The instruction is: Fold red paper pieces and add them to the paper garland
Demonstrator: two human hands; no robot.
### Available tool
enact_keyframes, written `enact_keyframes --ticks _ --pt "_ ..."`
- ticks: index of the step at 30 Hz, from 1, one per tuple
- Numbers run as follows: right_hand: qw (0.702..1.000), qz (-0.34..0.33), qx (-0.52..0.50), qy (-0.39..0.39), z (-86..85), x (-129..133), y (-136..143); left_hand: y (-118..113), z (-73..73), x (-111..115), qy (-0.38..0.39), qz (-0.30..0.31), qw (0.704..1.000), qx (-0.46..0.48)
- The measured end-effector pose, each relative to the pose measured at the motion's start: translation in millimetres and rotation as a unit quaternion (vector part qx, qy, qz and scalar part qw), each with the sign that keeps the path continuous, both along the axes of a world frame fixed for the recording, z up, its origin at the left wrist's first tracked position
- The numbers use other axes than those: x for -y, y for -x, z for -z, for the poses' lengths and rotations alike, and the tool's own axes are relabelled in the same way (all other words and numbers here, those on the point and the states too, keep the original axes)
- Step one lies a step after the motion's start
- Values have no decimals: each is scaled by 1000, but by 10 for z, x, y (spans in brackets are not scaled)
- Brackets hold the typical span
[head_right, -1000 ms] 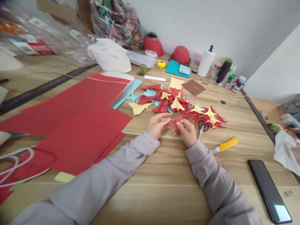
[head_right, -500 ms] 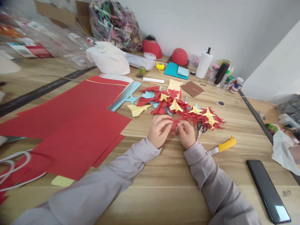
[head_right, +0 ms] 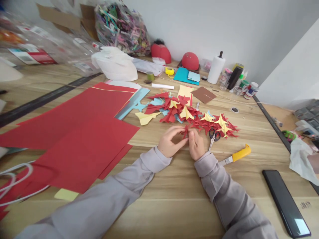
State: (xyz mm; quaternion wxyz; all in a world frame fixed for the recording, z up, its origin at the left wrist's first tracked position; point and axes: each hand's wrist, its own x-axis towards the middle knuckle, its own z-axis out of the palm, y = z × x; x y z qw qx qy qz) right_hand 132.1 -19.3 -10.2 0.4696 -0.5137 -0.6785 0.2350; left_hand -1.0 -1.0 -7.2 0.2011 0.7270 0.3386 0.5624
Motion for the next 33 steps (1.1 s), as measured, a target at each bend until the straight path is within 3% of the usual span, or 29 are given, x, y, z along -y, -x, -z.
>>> enact_keyframes --ticks 6,9,15,18,23,27,33 --pt "997 -72 23 -8 -28 33 27 7 -4 -35 80 -28 994 62" --pt "998 -63 -31 9 -13 26 41 17 -23 -61 160 -18 981 108" --pt "984 71 -161 12 12 -37 29 32 -48 -141 337 55 894 291" --pt "983 80 -165 1 -14 -62 34 29 -11 -168 372 90 859 340" --pt "975 -10 -209 71 -24 -71 43 53 26 -199 355 113 881 290" --pt "958 -13 -270 98 -22 -74 36 109 5 -229 368 142 885 248" --pt "955 -45 -271 115 -72 -66 49 153 -14 -226 400 163 873 226"
